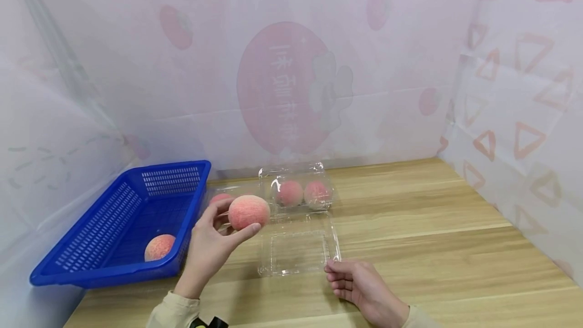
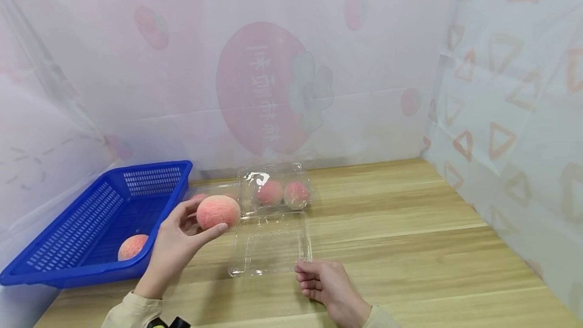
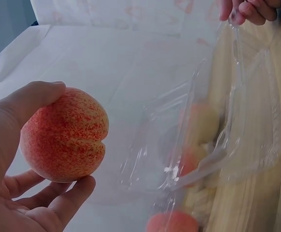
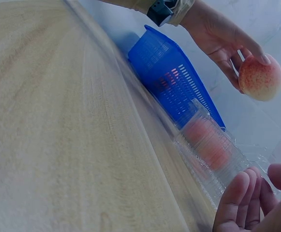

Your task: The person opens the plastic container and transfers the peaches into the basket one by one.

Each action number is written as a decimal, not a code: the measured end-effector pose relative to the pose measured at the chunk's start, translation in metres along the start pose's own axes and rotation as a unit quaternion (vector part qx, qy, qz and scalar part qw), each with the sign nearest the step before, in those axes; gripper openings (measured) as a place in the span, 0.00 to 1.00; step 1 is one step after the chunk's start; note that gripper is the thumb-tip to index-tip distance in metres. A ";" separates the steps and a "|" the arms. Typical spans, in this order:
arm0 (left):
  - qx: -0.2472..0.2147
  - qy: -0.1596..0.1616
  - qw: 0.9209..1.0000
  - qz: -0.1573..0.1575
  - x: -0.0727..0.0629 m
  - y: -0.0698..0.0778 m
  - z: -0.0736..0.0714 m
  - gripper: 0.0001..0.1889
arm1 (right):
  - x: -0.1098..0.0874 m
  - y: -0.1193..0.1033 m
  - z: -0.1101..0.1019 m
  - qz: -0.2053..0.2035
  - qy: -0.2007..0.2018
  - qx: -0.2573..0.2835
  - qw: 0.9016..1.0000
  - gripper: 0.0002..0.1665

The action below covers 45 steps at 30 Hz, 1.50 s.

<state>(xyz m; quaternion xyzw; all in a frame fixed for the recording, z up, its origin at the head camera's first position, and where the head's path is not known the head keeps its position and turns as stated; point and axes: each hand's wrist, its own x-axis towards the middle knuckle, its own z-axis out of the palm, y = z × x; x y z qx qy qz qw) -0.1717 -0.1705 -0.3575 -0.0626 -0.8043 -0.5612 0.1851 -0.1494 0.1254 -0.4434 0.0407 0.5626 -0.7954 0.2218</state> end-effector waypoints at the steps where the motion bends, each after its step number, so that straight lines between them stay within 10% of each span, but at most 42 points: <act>1: -0.001 0.007 1.000 0.001 0.000 -0.002 -0.003 0.37 | 0.000 0.000 0.000 0.000 0.001 0.001 1.000 0.21; 18: 0.025 0.152 0.982 -0.108 -0.002 -0.013 -0.070 0.42 | -0.001 -0.001 0.000 -0.002 0.006 0.003 1.000 0.20; 30: -0.105 0.234 0.953 -0.162 -0.004 -0.027 -0.095 0.44 | -0.002 -0.001 0.000 -0.002 0.003 0.003 1.000 0.20; 37: 0.073 0.242 0.954 -0.161 -0.005 -0.038 -0.101 0.46 | -0.002 -0.002 -0.002 -0.002 0.003 0.000 1.000 0.20; 45: 0.208 0.263 0.940 -0.059 -0.007 -0.055 -0.104 0.43 | -0.002 -0.001 0.000 -0.002 0.002 0.005 1.000 0.19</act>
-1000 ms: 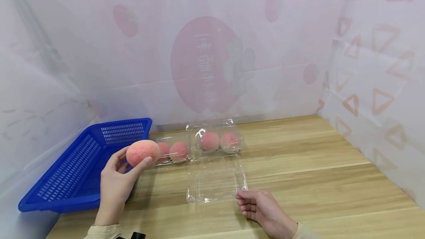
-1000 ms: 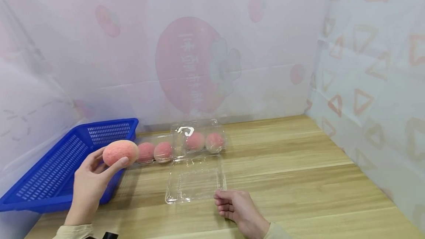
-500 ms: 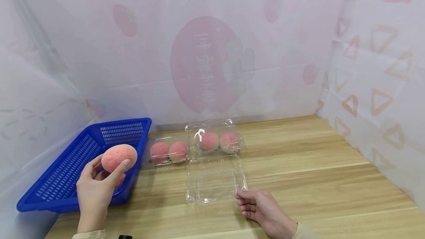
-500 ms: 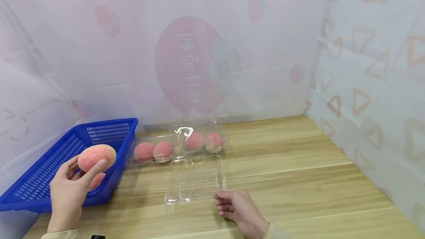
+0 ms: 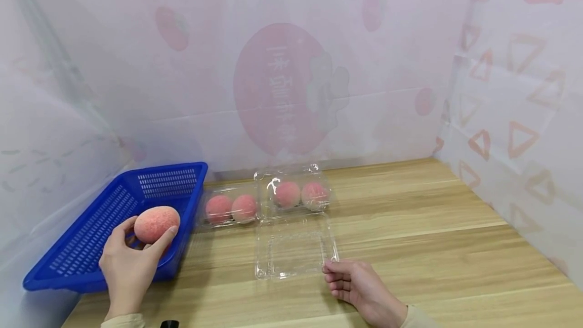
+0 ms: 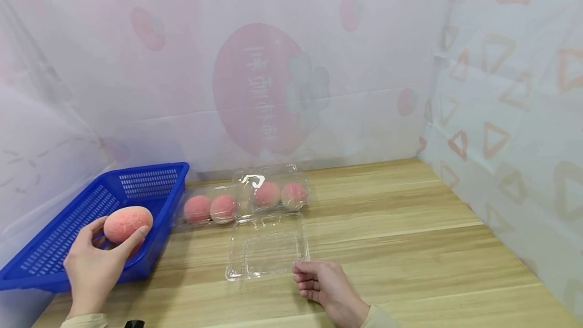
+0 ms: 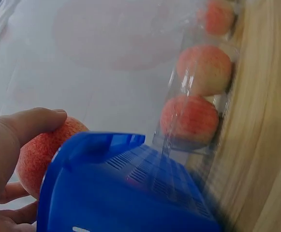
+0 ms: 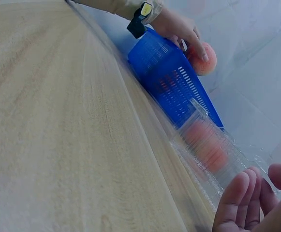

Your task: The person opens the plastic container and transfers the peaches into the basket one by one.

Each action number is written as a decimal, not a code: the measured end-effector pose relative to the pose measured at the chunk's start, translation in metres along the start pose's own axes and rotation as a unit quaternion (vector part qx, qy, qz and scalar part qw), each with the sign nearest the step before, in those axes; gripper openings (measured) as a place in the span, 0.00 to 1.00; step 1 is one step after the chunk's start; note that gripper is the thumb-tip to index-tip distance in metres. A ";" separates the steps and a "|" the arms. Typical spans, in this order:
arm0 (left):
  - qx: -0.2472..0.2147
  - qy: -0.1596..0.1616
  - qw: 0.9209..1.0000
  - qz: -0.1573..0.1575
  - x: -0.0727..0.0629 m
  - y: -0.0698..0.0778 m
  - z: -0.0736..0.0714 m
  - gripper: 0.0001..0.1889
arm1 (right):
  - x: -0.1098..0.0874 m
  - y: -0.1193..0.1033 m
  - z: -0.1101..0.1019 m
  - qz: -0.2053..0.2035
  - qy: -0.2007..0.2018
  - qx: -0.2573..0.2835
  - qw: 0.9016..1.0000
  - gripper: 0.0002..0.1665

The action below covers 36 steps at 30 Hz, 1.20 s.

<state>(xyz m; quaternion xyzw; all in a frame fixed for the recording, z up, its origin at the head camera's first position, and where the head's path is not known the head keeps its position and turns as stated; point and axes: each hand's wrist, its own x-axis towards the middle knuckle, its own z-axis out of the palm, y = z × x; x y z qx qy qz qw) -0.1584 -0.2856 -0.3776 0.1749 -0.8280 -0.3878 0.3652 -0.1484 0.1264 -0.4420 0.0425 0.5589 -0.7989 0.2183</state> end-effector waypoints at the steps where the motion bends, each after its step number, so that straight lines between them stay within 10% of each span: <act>1: 0.005 0.006 1.000 0.014 0.000 -0.001 0.000 0.43 | 0.000 0.000 0.000 0.000 0.000 0.000 1.000 0.19; 7: 0.019 0.021 0.998 0.057 -0.001 -0.004 0.001 0.42 | 0.000 -0.001 0.001 -0.001 0.001 -0.005 1.000 0.19; 36: 0.048 0.002 0.998 0.035 -0.003 -0.003 -0.003 0.43 | -0.001 -0.001 0.000 0.002 -0.008 -0.001 1.000 0.17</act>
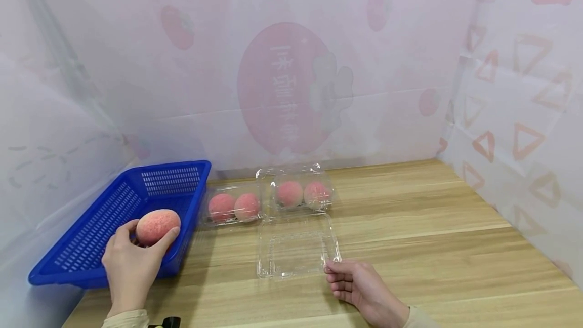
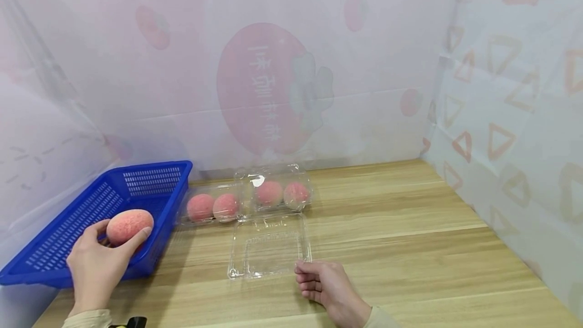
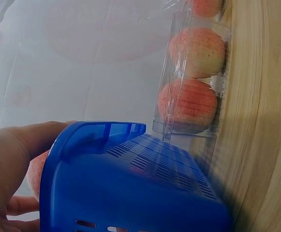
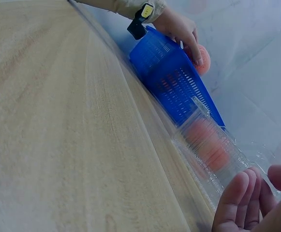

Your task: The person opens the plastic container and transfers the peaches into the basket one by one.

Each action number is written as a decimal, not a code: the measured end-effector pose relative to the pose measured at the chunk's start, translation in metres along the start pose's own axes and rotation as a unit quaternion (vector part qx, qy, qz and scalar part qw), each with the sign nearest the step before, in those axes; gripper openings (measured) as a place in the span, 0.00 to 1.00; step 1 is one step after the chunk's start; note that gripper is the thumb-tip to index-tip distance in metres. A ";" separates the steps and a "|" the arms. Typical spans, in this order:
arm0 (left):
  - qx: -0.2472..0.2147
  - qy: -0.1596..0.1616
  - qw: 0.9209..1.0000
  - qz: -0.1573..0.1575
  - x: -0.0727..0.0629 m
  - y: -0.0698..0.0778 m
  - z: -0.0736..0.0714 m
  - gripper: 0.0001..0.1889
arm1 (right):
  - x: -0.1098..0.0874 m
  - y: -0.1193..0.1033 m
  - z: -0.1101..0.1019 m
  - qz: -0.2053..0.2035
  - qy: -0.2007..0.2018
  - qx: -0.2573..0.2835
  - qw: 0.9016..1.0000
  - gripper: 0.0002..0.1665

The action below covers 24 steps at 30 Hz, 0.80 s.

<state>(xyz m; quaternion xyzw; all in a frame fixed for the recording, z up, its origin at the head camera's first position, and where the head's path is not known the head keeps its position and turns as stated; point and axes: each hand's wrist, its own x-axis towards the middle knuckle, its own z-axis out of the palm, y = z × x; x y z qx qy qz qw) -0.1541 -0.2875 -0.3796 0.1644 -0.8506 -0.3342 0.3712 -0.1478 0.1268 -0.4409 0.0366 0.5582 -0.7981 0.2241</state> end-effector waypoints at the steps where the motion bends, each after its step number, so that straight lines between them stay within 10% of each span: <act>1: 0.003 0.000 1.000 0.000 0.000 0.000 0.000 0.43 | 0.000 0.000 0.000 0.000 -0.001 0.000 1.000 0.17; 24: 0.011 0.004 1.000 0.004 0.000 0.003 0.001 0.37 | 0.000 -0.001 0.000 0.002 0.000 0.001 1.000 0.17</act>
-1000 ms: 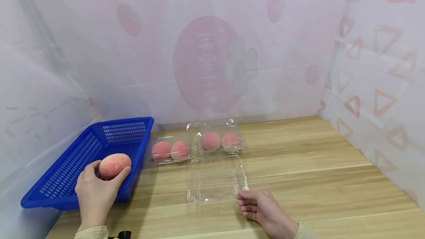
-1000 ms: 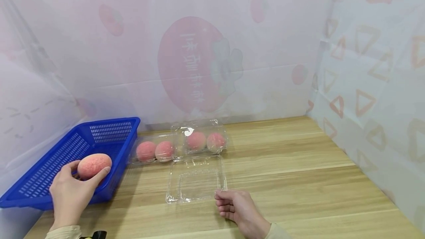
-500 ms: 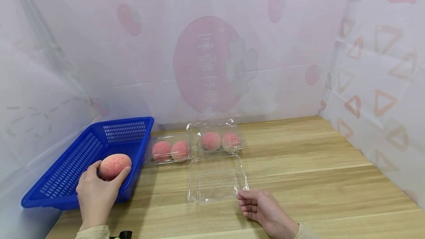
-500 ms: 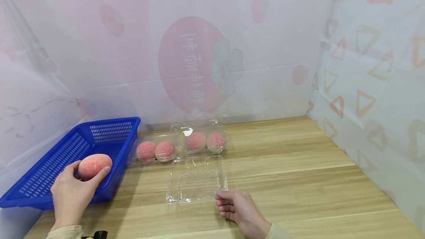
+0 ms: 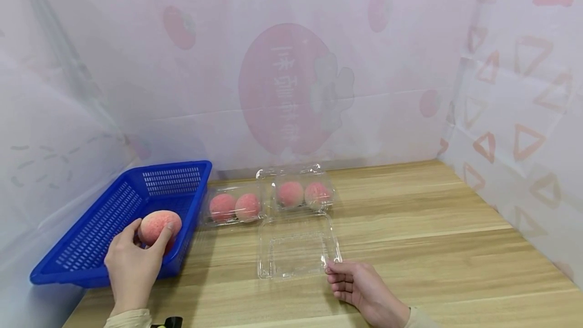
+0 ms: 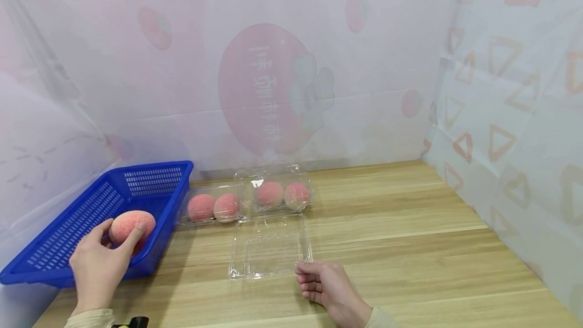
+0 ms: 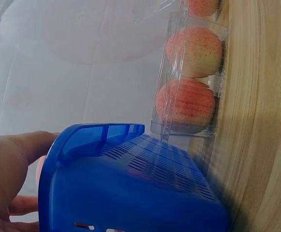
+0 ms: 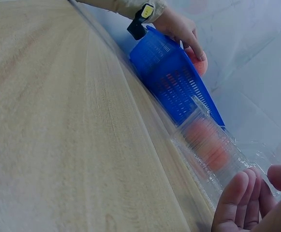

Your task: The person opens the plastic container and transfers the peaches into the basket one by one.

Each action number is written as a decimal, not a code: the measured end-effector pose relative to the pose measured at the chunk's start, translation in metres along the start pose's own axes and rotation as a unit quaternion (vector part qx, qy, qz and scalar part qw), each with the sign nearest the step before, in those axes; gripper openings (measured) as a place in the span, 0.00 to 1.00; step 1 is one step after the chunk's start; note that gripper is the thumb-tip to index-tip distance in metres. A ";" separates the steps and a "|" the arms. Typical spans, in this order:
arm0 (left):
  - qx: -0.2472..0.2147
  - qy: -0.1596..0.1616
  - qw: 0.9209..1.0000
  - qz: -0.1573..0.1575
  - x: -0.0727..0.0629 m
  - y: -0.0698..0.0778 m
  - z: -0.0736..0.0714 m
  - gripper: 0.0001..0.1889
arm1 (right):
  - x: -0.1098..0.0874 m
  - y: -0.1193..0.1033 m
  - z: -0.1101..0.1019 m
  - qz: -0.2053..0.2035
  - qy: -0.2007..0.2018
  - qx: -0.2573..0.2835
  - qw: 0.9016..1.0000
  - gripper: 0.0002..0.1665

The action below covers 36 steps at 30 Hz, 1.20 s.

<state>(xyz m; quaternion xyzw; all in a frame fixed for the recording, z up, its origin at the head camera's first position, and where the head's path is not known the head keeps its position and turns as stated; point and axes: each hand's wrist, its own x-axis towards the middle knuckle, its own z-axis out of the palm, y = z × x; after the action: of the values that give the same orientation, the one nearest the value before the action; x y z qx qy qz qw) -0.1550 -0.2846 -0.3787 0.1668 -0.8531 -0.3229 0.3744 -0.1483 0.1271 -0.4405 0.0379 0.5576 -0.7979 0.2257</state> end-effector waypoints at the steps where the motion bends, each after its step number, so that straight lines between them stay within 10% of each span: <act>1: 0.000 0.000 1.000 0.000 0.000 0.000 0.000 0.37 | 0.000 0.000 0.000 0.000 0.000 0.000 1.000 0.17; 12: 0.014 0.009 0.999 0.033 0.000 -0.003 0.003 0.30 | 0.001 0.001 -0.001 0.001 -0.001 0.000 1.000 0.17; 23: 0.067 -0.087 0.994 -0.005 0.001 -0.001 0.001 0.30 | 0.001 0.001 0.000 -0.001 0.001 -0.001 1.000 0.17; 36: -0.009 -0.021 1.000 0.007 -0.001 0.003 0.005 0.25 | 0.003 0.002 -0.001 0.002 0.002 -0.004 1.000 0.17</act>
<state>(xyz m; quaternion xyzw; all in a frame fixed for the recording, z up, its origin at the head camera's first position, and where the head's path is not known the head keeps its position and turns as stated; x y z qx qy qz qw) -0.1579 -0.2797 -0.3801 0.1510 -0.8589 -0.3316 0.3600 -0.1502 0.1264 -0.4431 0.0396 0.5616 -0.7949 0.2261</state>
